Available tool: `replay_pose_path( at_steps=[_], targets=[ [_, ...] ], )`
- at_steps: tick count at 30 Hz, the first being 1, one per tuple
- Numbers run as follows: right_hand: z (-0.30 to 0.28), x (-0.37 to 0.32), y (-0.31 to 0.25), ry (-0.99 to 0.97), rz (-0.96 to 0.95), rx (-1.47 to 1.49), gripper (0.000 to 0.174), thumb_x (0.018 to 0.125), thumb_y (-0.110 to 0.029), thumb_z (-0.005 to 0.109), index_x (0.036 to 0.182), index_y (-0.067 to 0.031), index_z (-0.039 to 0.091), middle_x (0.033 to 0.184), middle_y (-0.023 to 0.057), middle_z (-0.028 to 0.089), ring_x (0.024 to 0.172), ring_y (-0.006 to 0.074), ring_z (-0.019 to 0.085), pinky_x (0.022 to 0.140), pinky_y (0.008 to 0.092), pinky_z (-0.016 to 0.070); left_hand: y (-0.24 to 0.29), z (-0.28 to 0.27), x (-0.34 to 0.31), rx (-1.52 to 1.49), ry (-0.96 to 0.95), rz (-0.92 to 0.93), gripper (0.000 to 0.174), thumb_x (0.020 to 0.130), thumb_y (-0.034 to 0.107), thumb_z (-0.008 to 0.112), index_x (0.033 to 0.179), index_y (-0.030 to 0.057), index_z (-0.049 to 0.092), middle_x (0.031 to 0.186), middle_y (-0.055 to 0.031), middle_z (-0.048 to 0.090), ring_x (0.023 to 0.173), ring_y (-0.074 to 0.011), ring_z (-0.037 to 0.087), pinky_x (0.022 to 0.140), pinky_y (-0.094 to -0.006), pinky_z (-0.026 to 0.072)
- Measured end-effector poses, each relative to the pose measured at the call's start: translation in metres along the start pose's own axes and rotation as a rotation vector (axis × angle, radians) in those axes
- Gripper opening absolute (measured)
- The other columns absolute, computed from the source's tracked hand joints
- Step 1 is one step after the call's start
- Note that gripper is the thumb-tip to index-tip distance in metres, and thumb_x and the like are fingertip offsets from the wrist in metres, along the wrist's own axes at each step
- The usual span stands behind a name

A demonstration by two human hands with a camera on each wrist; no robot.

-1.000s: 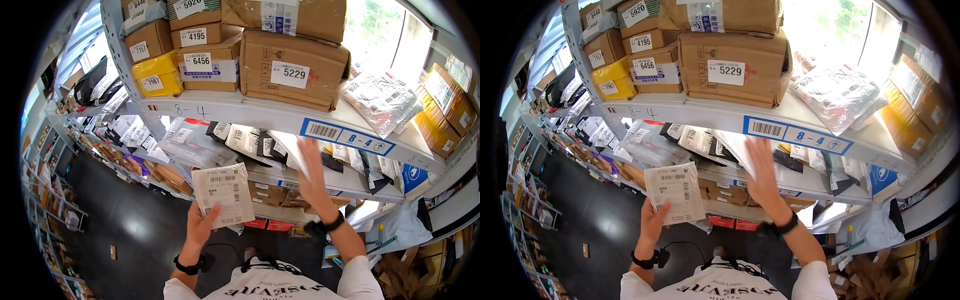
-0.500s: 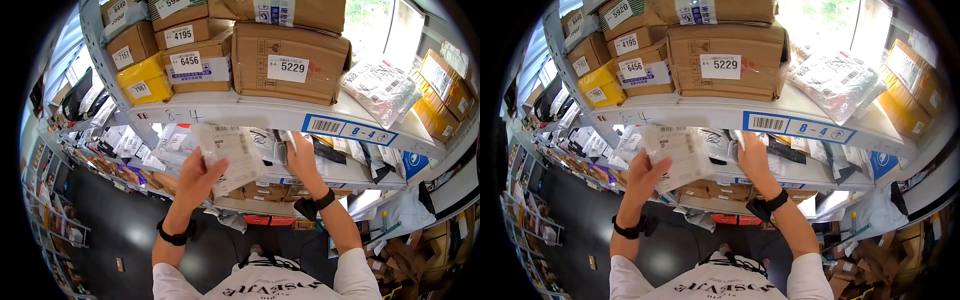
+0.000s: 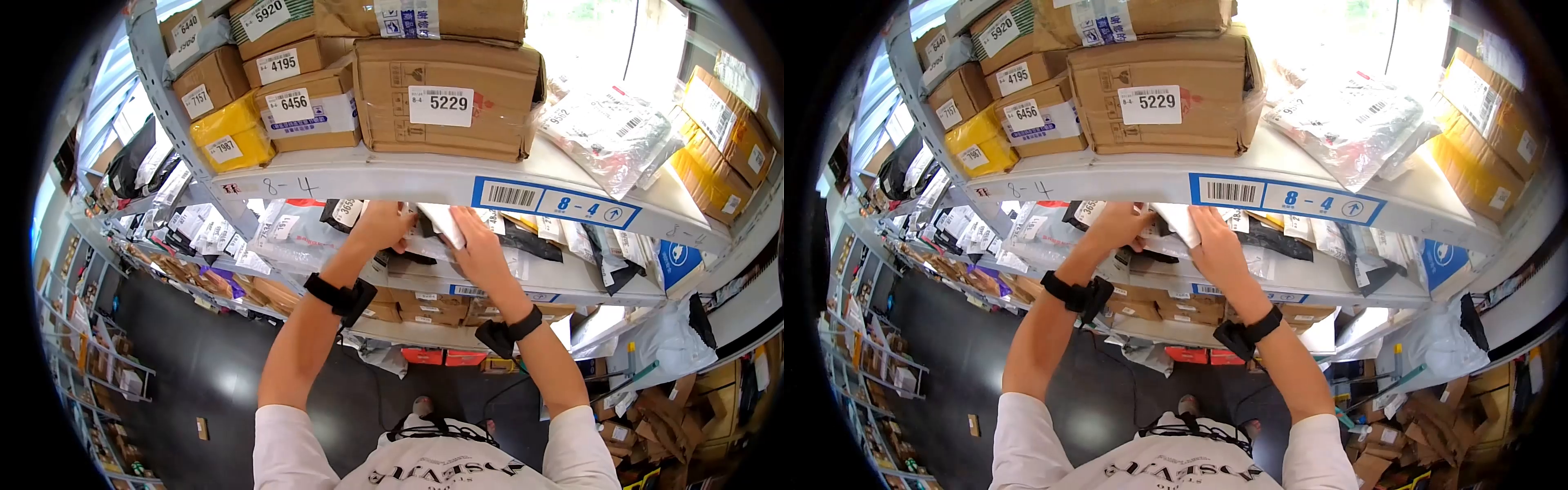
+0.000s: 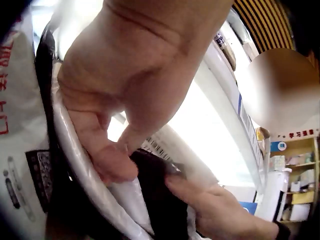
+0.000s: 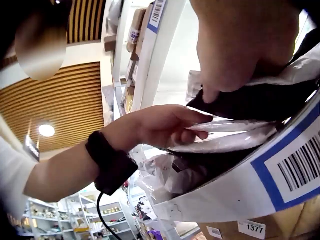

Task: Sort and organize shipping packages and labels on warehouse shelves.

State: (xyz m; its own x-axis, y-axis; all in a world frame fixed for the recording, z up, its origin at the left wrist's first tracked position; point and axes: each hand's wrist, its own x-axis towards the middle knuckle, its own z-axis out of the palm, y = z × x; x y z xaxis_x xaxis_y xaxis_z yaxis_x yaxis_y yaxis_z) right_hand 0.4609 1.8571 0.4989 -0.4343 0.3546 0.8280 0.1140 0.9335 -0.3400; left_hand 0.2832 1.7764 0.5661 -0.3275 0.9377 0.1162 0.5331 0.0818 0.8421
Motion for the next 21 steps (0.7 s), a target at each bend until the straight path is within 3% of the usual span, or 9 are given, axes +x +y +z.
replay_pose_path(
  at_steps=[4, 6, 9, 11, 15, 17, 18, 20, 21],
  targets=[
    [-0.019, 0.002, 0.0, -0.069, -0.075, 0.027, 0.027, 0.091, -0.012, 0.051, 0.111, 0.0059, 0.054, 0.107, 0.026, 0.057, 0.103, 0.0415, 0.053, 0.088, 0.0427, 0.0438, -0.007, -0.018, -0.002, 0.136, -0.059, -0.062, 0.028, 0.089, 0.018, 0.058, 0.098, -0.0089, 0.054, 0.068, -0.0116, 0.06, 0.044, -0.0149, 0.056, 0.04, -0.0259, 0.0461],
    [-0.041, 0.008, -0.017, -0.127, 0.198, 0.307, 0.026, 0.091, -0.008, 0.048, 0.113, 0.0036, 0.055, 0.112, 0.0259, 0.057, 0.107, 0.0429, 0.052, 0.092, 0.0419, 0.0437, -0.004, -0.025, -0.008, 0.202, 0.02, -0.013, 0.029, 0.091, 0.02, 0.056, 0.097, -0.0077, 0.055, 0.067, -0.012, 0.061, 0.043, -0.0143, 0.055, 0.039, -0.0252, 0.0447],
    [-0.054, -0.01, -0.022, -0.158, 0.027, 0.103, 0.044, 0.079, 0.006, 0.049, 0.121, -0.0049, 0.056, 0.13, 0.0228, 0.049, 0.125, 0.0432, 0.041, 0.102, 0.0422, 0.0385, 0.015, -0.029, -0.037, -0.013, 0.091, 0.044, 0.04, 0.096, 0.032, 0.048, 0.103, -0.0064, 0.057, 0.072, -0.0127, 0.064, 0.046, -0.0147, 0.055, 0.041, -0.0249, 0.0435],
    [-0.061, -0.022, -0.026, -0.253, -0.125, -0.021, 0.062, 0.066, 0.013, 0.049, 0.124, -0.0095, 0.057, 0.143, 0.0208, 0.037, 0.136, 0.0403, 0.029, 0.108, 0.0433, 0.0323, 0.022, -0.024, -0.061, -0.409, -0.05, -0.132, 0.053, 0.099, 0.042, 0.038, 0.11, -0.0053, 0.057, 0.076, -0.0115, 0.065, 0.051, -0.0141, 0.057, 0.045, -0.0245, 0.0452],
    [-0.078, -0.034, -0.038, -0.244, -0.148, -0.054, 0.052, 0.073, 0.009, 0.051, 0.122, -0.0062, 0.058, 0.132, 0.022, 0.05, 0.124, 0.0408, 0.045, 0.099, 0.0418, 0.0412, 0.01, -0.007, -0.076, -0.493, -0.17, -0.052, 0.048, 0.099, 0.039, 0.039, 0.116, -0.0018, 0.057, 0.085, -0.0082, 0.064, 0.063, -0.0121, 0.06, 0.051, -0.0225, 0.0463],
    [-0.092, -0.049, -0.044, -0.14, 0.216, 0.275, 0.033, 0.086, -0.001, 0.052, 0.119, -0.0012, 0.059, 0.109, 0.0198, 0.064, 0.098, 0.0313, 0.063, 0.082, 0.0358, 0.0488, 0.007, -0.002, -0.087, -0.439, -0.122, 0.005, 0.041, 0.099, 0.034, 0.041, 0.116, 0.0006, 0.057, 0.089, -0.0066, 0.064, 0.066, -0.0106, 0.059, 0.053, -0.0213, 0.0457],
    [-0.101, -0.055, -0.048, -0.138, 0.219, 0.266, 0.033, 0.086, -0.001, 0.052, 0.119, -0.0012, 0.059, 0.109, 0.0198, 0.064, 0.098, 0.0313, 0.063, 0.082, 0.0358, 0.0488, 0.006, 0.001, -0.093, -0.386, -0.069, 0.06, 0.035, 0.099, 0.029, 0.043, 0.116, 0.0031, 0.058, 0.092, -0.0051, 0.064, 0.069, -0.0091, 0.058, 0.055, -0.0201, 0.045],
    [-0.118, -0.065, -0.056, -0.19, 0.613, 0.456, 0.029, 0.095, -0.016, 0.051, 0.115, 0.003, 0.059, 0.086, 0.0161, 0.066, 0.074, 0.0176, 0.063, 0.068, 0.0301, 0.0481, 0.006, 0.009, -0.108, -0.365, -0.08, 0.094, 0.027, 0.097, 0.021, 0.045, 0.117, 0.0067, 0.058, 0.097, -0.0021, 0.063, 0.076, -0.0065, 0.055, 0.058, -0.0187, 0.0436],
    [-0.125, -0.069, -0.056, -0.248, 0.684, 0.499, 0.032, 0.098, -0.02, 0.048, 0.118, 0.0036, 0.057, 0.091, 0.0135, 0.066, 0.08, 0.0095, 0.059, 0.071, 0.026, 0.0466, 0.009, 0.013, -0.114, -0.384, -0.113, 0.114, 0.028, 0.098, 0.021, 0.045, 0.118, 0.006, 0.057, 0.099, -0.0019, 0.062, 0.078, -0.0062, 0.055, 0.059, -0.0188, 0.0438]
  ],
)
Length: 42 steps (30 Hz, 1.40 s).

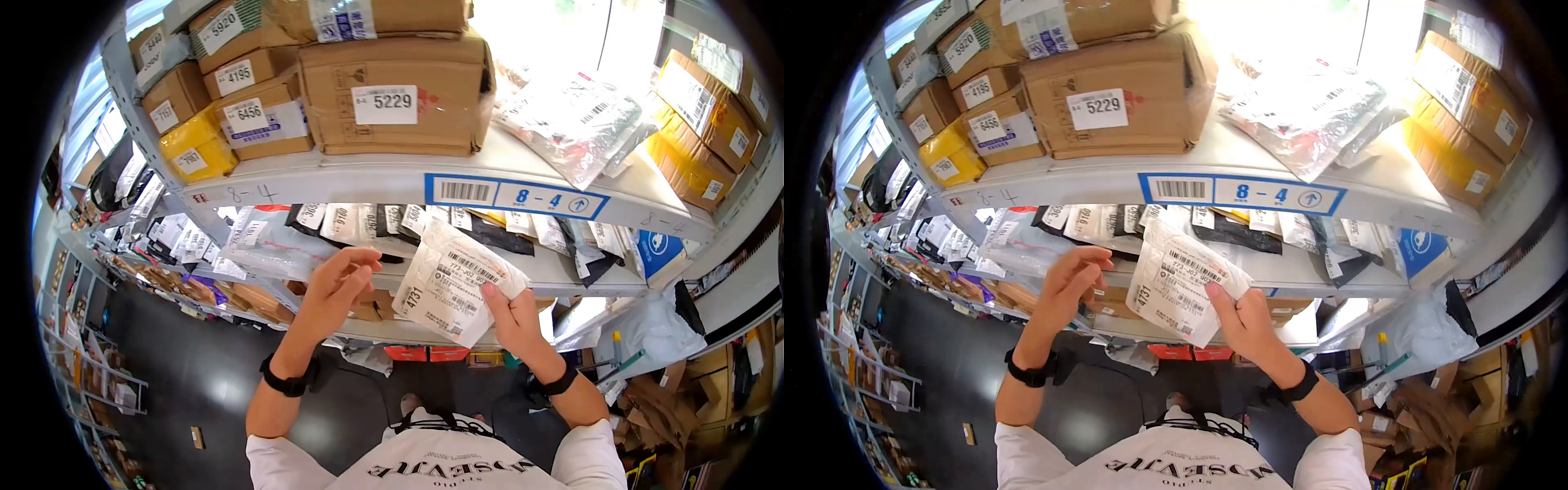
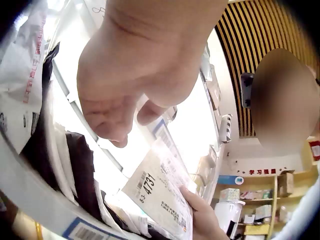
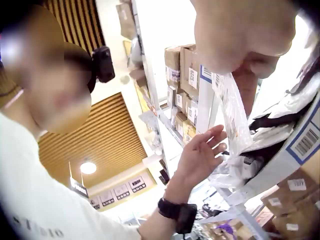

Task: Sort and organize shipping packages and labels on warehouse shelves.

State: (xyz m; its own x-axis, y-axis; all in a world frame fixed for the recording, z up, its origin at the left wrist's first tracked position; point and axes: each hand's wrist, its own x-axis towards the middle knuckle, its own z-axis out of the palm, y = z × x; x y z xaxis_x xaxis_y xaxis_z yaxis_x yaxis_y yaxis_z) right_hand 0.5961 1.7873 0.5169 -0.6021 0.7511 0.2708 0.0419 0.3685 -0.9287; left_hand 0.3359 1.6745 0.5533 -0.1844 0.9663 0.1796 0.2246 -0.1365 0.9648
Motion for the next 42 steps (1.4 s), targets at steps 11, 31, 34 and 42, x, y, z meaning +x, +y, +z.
replay_pose_path(
  at_steps=[11, 31, 34, 42],
  targets=[
    [-0.007, -0.032, 0.045, -0.199, 0.262, 0.383, 0.035, 0.099, -0.023, 0.048, 0.124, 0.0023, 0.052, 0.109, 0.0042, 0.063, 0.095, 0.0081, 0.056, 0.081, 0.0253, 0.0467, -0.047, 0.066, -0.037, -0.21, -0.276, -0.315, 0.029, 0.093, 0.016, 0.059, 0.119, 0.0027, 0.054, 0.088, -0.0016, 0.063, 0.07, -0.0037, 0.054, 0.056, -0.0198, 0.0424],
    [-0.038, 0.119, 0.062, -0.004, -0.155, -1.395, 0.044, 0.07, -0.022, 0.066, 0.111, -0.0112, 0.057, 0.086, 0.0105, 0.067, 0.083, 0.0294, 0.065, 0.074, 0.0411, 0.0461, 0.009, 0.022, -0.017, 0.162, 0.099, -0.027, 0.022, 0.094, 0.017, 0.058, 0.102, -0.0026, 0.055, 0.078, 0.0023, 0.059, 0.066, 0.0005, 0.044, 0.055, -0.0176, 0.0366],
    [-0.04, 0.12, 0.08, 0.083, -0.275, -1.398, 0.033, 0.076, -0.016, 0.06, 0.108, -0.0105, 0.059, 0.08, 0.008, 0.067, 0.073, 0.0257, 0.065, 0.076, 0.0388, 0.0449, 0.008, 0.022, -0.007, 0.129, 0.124, 0.013, 0.021, 0.094, 0.018, 0.058, 0.1, -0.0019, 0.055, 0.076, 0.0031, 0.057, 0.064, 0.0008, 0.042, 0.053, -0.0175, 0.0345],
    [-0.065, 0.105, 0.086, 0.146, -0.674, -1.295, 0.028, 0.08, -0.029, 0.064, 0.099, -0.0092, 0.062, 0.085, 0.0075, 0.067, 0.08, 0.0239, 0.063, 0.072, 0.0372, 0.0456, 0.023, 0.026, 0.013, 0.037, 0.101, -0.044, 0.024, 0.095, 0.02, 0.057, 0.107, -0.0007, 0.053, 0.081, -0.0007, 0.063, 0.066, -0.0009, 0.054, 0.053, -0.0176, 0.0416]
  ],
)
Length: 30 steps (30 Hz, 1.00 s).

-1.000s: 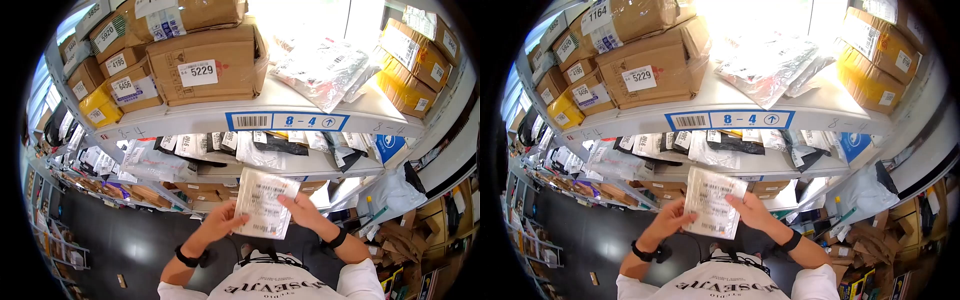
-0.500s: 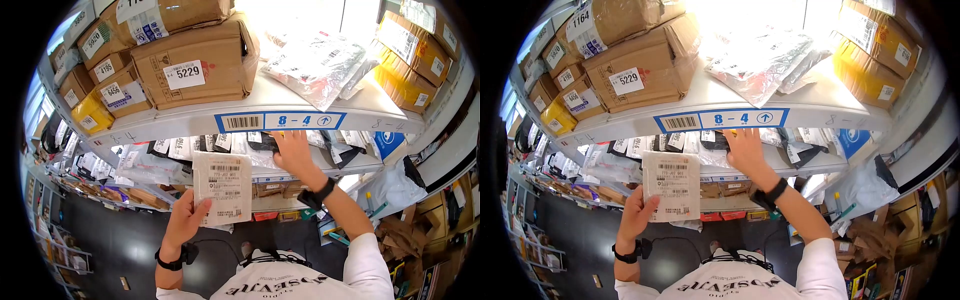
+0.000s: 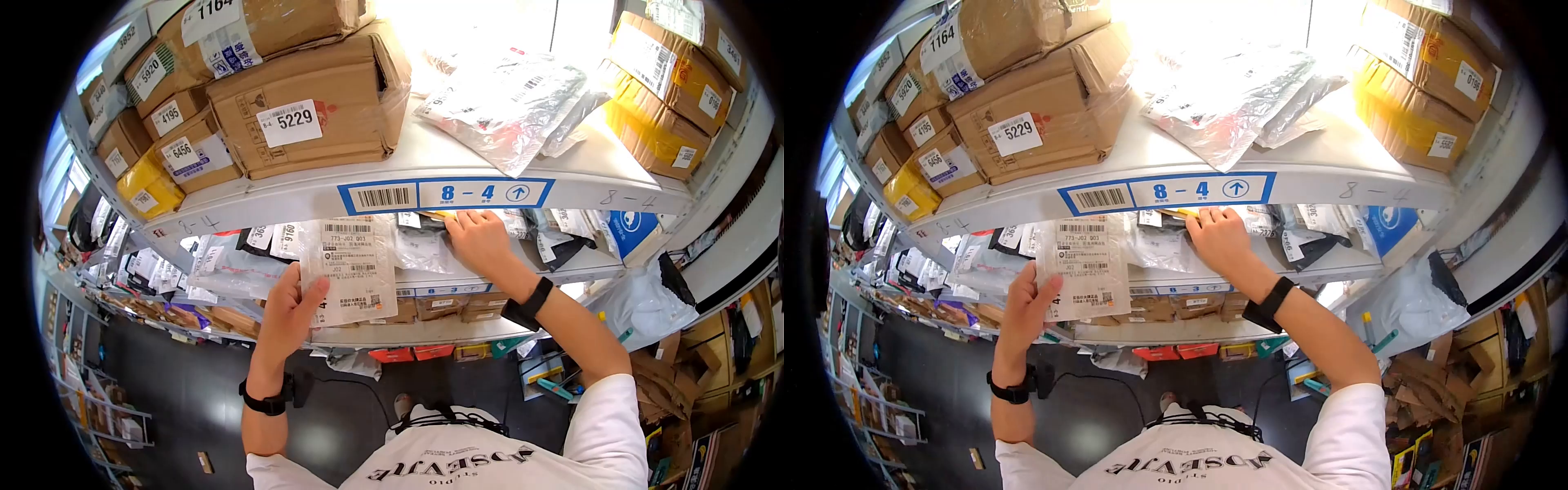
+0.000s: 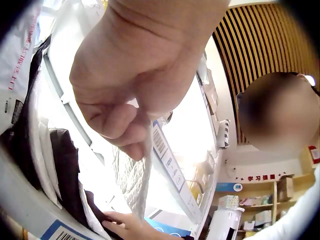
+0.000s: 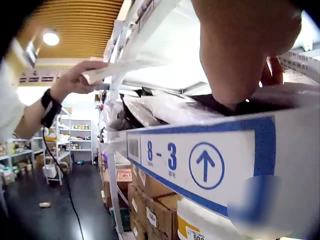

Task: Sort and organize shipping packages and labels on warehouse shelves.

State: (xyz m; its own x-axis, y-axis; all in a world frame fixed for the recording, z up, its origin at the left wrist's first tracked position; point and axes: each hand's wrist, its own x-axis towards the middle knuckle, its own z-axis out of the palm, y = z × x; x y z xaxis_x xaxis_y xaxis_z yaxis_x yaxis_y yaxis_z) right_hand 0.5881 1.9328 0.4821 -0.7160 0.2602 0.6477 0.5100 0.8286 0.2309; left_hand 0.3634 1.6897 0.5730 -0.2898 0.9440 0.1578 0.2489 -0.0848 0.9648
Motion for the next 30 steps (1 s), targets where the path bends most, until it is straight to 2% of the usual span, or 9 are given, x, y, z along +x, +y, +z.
replay_pose_path(
  at_steps=[8, 11, 17, 19, 21, 23, 27, 29, 30],
  targets=[
    [-0.036, -0.005, 0.019, -0.196, 0.213, 0.083, 0.031, 0.075, -0.027, 0.065, 0.099, -0.0064, 0.063, 0.094, 0.0161, 0.065, 0.087, 0.0328, 0.06, 0.081, 0.0428, 0.0432, 0.007, 0.014, 0.031, 0.057, -0.013, -0.071, 0.026, 0.095, 0.022, 0.056, 0.109, 0.0002, 0.052, 0.08, -0.0038, 0.064, 0.057, -0.0044, 0.057, 0.043, -0.0193, 0.0412],
    [-0.032, -0.006, 0.022, -0.115, 0.188, 0.076, 0.026, 0.073, -0.02, 0.061, 0.093, -0.0041, 0.064, 0.088, 0.0164, 0.065, 0.08, 0.0331, 0.063, 0.076, 0.0431, 0.0471, 0.014, 0.027, 0.049, 0.055, -0.032, -0.107, 0.027, 0.094, 0.023, 0.055, 0.107, -0.0008, 0.053, 0.078, -0.0052, 0.063, 0.054, -0.0061, 0.056, 0.042, -0.0211, 0.0415],
    [-0.029, -0.005, 0.044, -0.384, 0.414, -0.119, 0.014, 0.073, -0.017, 0.059, 0.076, -0.0047, 0.064, 0.071, 0.0122, 0.065, 0.058, 0.0306, 0.062, 0.059, 0.0385, 0.0518, -0.003, 0.054, 0.105, 0.184, -0.116, -0.18, 0.027, 0.093, 0.023, 0.054, 0.096, -0.0035, 0.059, 0.067, -0.0086, 0.061, 0.049, -0.012, 0.055, 0.042, -0.0262, 0.0438],
    [-0.025, -0.012, 0.059, 0.043, 0.362, -0.192, 0.011, 0.075, -0.015, 0.057, 0.074, -0.0074, 0.064, 0.071, 0.0102, 0.064, 0.061, 0.0282, 0.062, 0.059, 0.0382, 0.0508, -0.016, 0.074, 0.127, 0.157, -0.11, -0.129, 0.026, 0.092, 0.022, 0.054, 0.093, -0.0036, 0.061, 0.064, -0.0089, 0.06, 0.048, -0.0132, 0.055, 0.042, -0.027, 0.0442],
    [-0.035, -0.008, 0.06, 0.181, 0.35, -0.174, 0.01, 0.075, -0.015, 0.057, 0.074, -0.0085, 0.064, 0.07, 0.0085, 0.063, 0.063, 0.0273, 0.062, 0.058, 0.039, 0.0501, -0.034, 0.095, 0.157, 0.201, -0.14, -0.161, 0.022, 0.092, 0.017, 0.051, 0.091, -0.0032, 0.061, 0.065, -0.0088, 0.062, 0.047, -0.0141, 0.056, 0.042, -0.0273, 0.0446],
    [-0.037, -0.005, 0.059, 0.321, 0.332, -0.155, 0.01, 0.076, -0.015, 0.057, 0.073, -0.0096, 0.065, 0.068, 0.0069, 0.062, 0.064, 0.0263, 0.063, 0.058, 0.0399, 0.0495, -0.058, 0.119, 0.192, 0.327, -0.251, -0.093, 0.019, 0.091, 0.013, 0.05, 0.091, -0.0027, 0.061, 0.07, -0.0127, 0.064, 0.054, -0.0182, 0.06, 0.05, -0.0323, 0.0487],
    [-0.031, -0.004, 0.038, -0.195, 0.389, -0.204, 0.015, 0.081, -0.023, 0.058, 0.08, -0.0106, 0.066, 0.075, 0.0054, 0.065, 0.07, 0.0256, 0.064, 0.062, 0.0416, 0.0483, -0.088, 0.154, 0.226, 0.652, -0.197, 0.488, 0.018, 0.09, 0.012, 0.05, 0.091, -0.0018, 0.062, 0.073, -0.0141, 0.065, 0.059, -0.0219, 0.061, 0.055, -0.0353, 0.0493],
    [-0.032, -0.006, 0.023, -0.244, 0.34, -0.09, 0.024, 0.085, -0.032, 0.056, 0.09, -0.01, 0.067, 0.083, 0.0077, 0.066, 0.076, 0.0275, 0.064, 0.071, 0.0461, 0.0461, -0.092, 0.151, 0.225, 0.774, -0.049, 0.814, 0.018, 0.09, 0.012, 0.05, 0.091, -0.0014, 0.062, 0.075, -0.0148, 0.065, 0.061, -0.0237, 0.062, 0.058, -0.0367, 0.0496],
    [-0.032, -0.01, 0.017, -0.26, 0.364, -0.086, 0.035, 0.086, -0.036, 0.055, 0.108, -0.0092, 0.063, 0.103, 0.0138, 0.065, 0.099, 0.0296, 0.06, 0.088, 0.0582, 0.0337, -0.095, 0.143, 0.222, 0.812, 0.047, 0.985, 0.018, 0.09, 0.012, 0.05, 0.09, -0.0011, 0.062, 0.075, -0.0152, 0.065, 0.063, -0.0247, 0.062, 0.059, -0.0375, 0.0498]
  ],
)
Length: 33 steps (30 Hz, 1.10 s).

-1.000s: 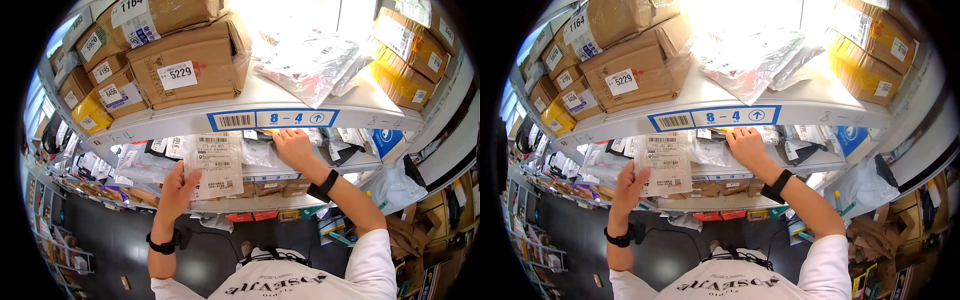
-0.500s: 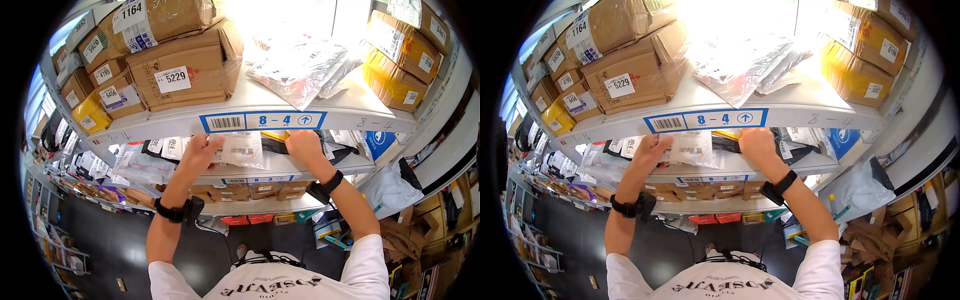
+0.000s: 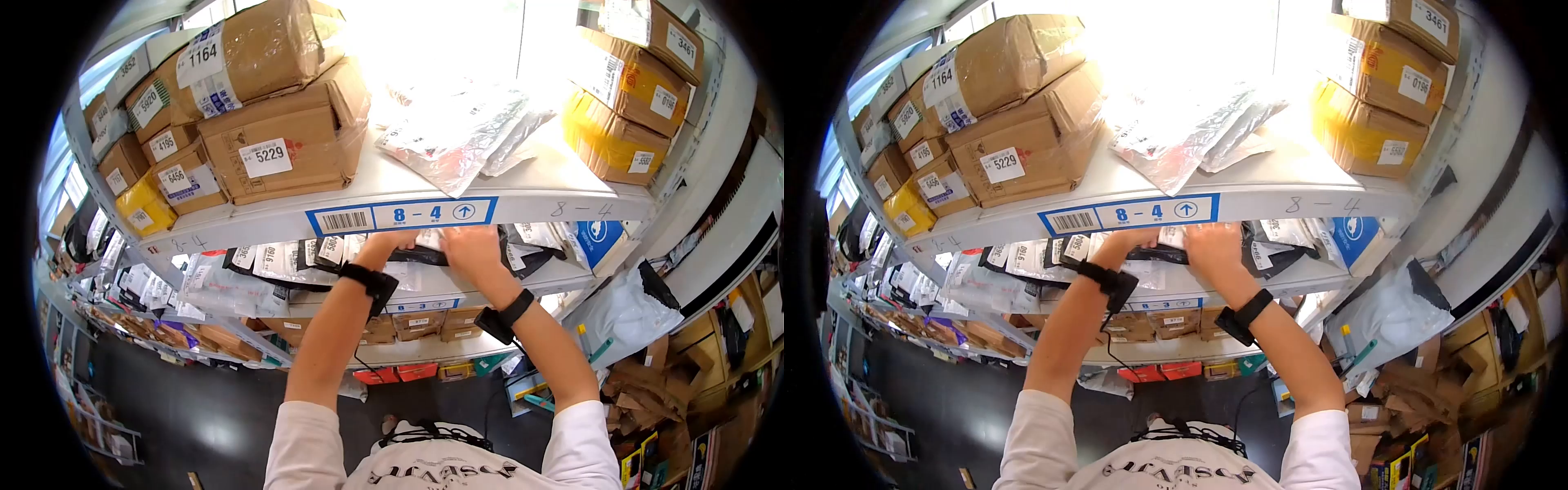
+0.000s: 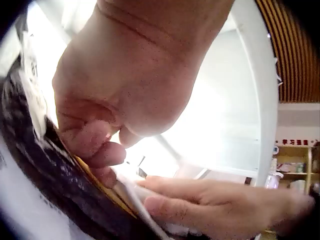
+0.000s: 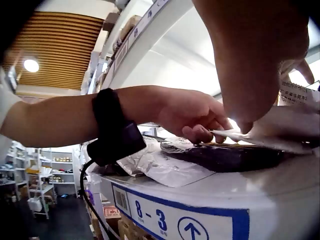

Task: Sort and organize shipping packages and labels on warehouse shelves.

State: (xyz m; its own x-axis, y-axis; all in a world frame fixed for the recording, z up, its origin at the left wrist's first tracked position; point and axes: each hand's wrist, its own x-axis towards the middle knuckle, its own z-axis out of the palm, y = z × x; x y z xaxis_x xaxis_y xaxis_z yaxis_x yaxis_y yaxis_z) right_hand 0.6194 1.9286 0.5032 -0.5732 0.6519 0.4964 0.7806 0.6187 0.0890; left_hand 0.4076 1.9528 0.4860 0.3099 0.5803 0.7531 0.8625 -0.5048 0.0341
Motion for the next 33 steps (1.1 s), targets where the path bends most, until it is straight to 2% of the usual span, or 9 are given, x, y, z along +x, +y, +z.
replay_pose_path(
  at_steps=[6, 8, 15, 18, 23, 28, 30, 31, 33],
  targets=[
    [-0.044, -0.025, 0.008, 0.078, -0.237, 0.329, 0.036, 0.084, -0.026, 0.063, 0.111, -0.0034, 0.058, 0.112, 0.0179, 0.057, 0.104, 0.0343, 0.052, 0.089, 0.045, 0.0362, 0.082, -0.124, -0.026, -0.09, -0.622, 0.159, 0.013, 0.086, 0.014, 0.055, 0.081, 0.0043, 0.061, 0.079, -0.0157, 0.064, 0.074, -0.0315, 0.063, 0.063, -0.0399, 0.0501],
    [-0.058, -0.039, 0.007, 0.201, -0.329, 0.364, 0.026, 0.084, -0.025, 0.061, 0.102, -0.0054, 0.062, 0.107, 0.0138, 0.061, 0.103, 0.0313, 0.055, 0.091, 0.0467, 0.0419, 0.157, -0.185, 0.002, -0.311, -0.773, -0.12, 0.015, 0.085, 0.024, 0.064, 0.082, 0.0096, 0.062, 0.074, -0.0119, 0.063, 0.067, -0.0281, 0.063, 0.062, -0.0371, 0.0502],
    [-0.113, -0.056, -0.008, 0.046, -0.35, 0.661, 0.016, 0.084, -0.022, 0.062, 0.085, -0.0061, 0.067, 0.076, 0.009, 0.066, 0.079, 0.0273, 0.063, 0.069, 0.0377, 0.051, 0.175, -0.191, 0.108, 0.252, 0.194, 0.08, 0.033, 0.083, 0.019, 0.063, 0.106, -0.0036, 0.054, 0.089, -0.0208, 0.062, 0.085, -0.0358, 0.061, 0.076, -0.0426, 0.0487],
    [-0.127, -0.057, -0.002, 0.159, -0.355, 0.779, 0.01, 0.081, -0.013, 0.066, 0.084, -0.0041, 0.068, 0.076, 0.0101, 0.067, 0.072, 0.0258, 0.065, 0.066, 0.0335, 0.0515, 0.148, -0.179, 0.12, 0.14, -0.218, -0.243, 0.033, 0.083, 0.017, 0.057, 0.108, -0.0047, 0.057, 0.089, -0.0224, 0.063, 0.087, -0.0376, 0.062, 0.077, -0.0437, 0.049],
    [-0.138, -0.061, 0.008, 0.243, -0.18, 1.05, 0.013, 0.081, -0.01, 0.066, 0.09, -0.0028, 0.07, 0.078, 0.0151, 0.067, 0.067, 0.0281, 0.065, 0.065, 0.0338, 0.0511, 0.14, -0.183, 0.112, 0.198, -0.19, -0.25, 0.031, 0.08, 0.018, 0.056, 0.102, -0.0042, 0.061, 0.082, -0.0202, 0.064, 0.079, -0.0376, 0.062, 0.07, -0.0446, 0.0494],
    [-0.143, -0.084, -0.021, 0.137, -0.088, 1.748, 0.064, 0.086, -0.018, 0.067, 0.14, -0.0039, 0.036, 0.134, 0.0177, 0.049, 0.123, 0.0216, 0.048, 0.098, 0.0336, 0.0411, 0.179, -0.209, 0.073, 0.26, 0.073, 0.05, 0.025, 0.079, 0.017, 0.059, 0.097, 0.0002, 0.063, 0.08, -0.0106, 0.065, 0.067, -0.0267, 0.06, 0.06, -0.0375, 0.0482],
    [-0.134, -0.123, -0.012, -0.216, -0.299, 1.203, 0.072, 0.085, -0.015, 0.068, 0.145, -0.0054, 0.028, 0.138, 0.0172, 0.044, 0.126, 0.0236, 0.043, 0.102, 0.0389, 0.0372, 0.221, -0.215, 0.032, 0.224, -0.067, 0.16, 0.03, 0.079, 0.021, 0.064, 0.101, 0.0013, 0.062, 0.091, -0.0089, 0.064, 0.083, -0.0219, 0.06, 0.069, -0.0349, 0.0479],
    [-0.13, -0.134, -0.045, 0.113, -0.171, 2.122, 0.06, 0.09, -0.013, 0.06, 0.142, -0.003, 0.032, 0.138, 0.0155, 0.044, 0.127, 0.0241, 0.043, 0.103, 0.039, 0.0377, 0.237, -0.214, 0.011, 0.228, -0.201, 0.2, 0.038, 0.077, 0.024, 0.068, 0.107, 0.001, 0.062, 0.1, -0.0099, 0.062, 0.092, -0.0211, 0.059, 0.074, -0.036, 0.0468],
    [-0.096, -0.178, -0.049, -0.17, 0.403, 2.198, 0.052, 0.091, -0.006, 0.054, 0.139, -0.002, 0.036, 0.137, 0.0138, 0.046, 0.126, 0.0245, 0.045, 0.104, 0.0383, 0.0384, 0.257, -0.214, -0.012, 0.013, -0.341, 0.154, 0.046, 0.078, 0.033, 0.071, 0.109, 0.0012, 0.06, 0.11, -0.0125, 0.06, 0.09, -0.0252, 0.059, 0.078, -0.0381, 0.0456]
  ],
)
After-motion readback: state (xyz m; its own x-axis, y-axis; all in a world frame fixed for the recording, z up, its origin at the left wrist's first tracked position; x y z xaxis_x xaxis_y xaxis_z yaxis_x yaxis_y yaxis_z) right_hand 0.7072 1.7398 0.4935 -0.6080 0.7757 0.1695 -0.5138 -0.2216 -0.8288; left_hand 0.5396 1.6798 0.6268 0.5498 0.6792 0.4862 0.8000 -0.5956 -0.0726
